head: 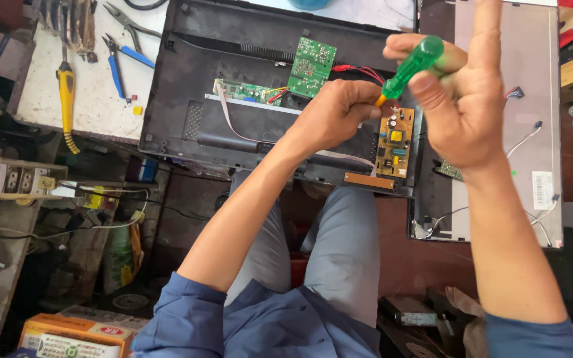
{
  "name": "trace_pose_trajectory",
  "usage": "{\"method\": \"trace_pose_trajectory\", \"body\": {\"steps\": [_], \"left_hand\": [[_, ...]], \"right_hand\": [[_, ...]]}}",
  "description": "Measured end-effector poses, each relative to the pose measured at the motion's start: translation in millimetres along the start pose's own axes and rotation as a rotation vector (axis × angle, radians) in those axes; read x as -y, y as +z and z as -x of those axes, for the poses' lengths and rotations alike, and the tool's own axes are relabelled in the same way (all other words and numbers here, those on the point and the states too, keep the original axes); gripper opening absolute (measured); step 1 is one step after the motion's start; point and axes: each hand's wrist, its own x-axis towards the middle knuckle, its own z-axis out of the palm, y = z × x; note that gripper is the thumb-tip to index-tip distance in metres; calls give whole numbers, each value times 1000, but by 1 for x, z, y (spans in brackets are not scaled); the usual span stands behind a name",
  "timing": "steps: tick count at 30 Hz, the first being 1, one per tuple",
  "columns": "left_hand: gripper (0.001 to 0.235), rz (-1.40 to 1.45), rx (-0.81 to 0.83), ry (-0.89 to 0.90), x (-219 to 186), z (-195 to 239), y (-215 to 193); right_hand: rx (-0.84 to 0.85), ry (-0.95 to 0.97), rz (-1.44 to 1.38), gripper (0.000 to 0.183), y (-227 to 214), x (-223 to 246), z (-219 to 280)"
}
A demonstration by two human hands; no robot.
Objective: The person uses a soldering iron to work on a small green circuit board, then places it into a disassembled flat-screen TV chassis. They connect wires and use a screwdriver to secure the board and other internal components. The person handles the circuit board, wires, and screws throughout the process.
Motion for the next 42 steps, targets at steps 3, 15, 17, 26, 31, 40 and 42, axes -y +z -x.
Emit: {"method": "trace_pose_trajectory", "body": {"steps": [3, 15, 17, 26, 31, 40, 42], "left_hand": [[11, -63, -82, -50, 2, -1, 2], [20, -600, -10, 93, -4, 9, -12], [13, -609, 28, 31, 0, 13, -11], [14, -823, 82, 57, 4, 8, -1], [16, -1007, 70, 46, 13, 2, 14], [12, -478, -503, -13, -5, 40, -44], [13, -557, -667, -72, -19, 76, -96]], "right_hand": [[4, -18, 27, 36, 10, -21, 10], [-139, 42, 70, 38, 27, -59, 20], [-121, 23, 36, 35, 29, -60, 27], [-195, 0, -55, 30, 29, -70, 40], [-257, 4, -39, 32, 32, -74, 39], [-449, -67, -102, 28, 6, -62, 42], [-456, -73, -148, 28, 11, -61, 35]]}}
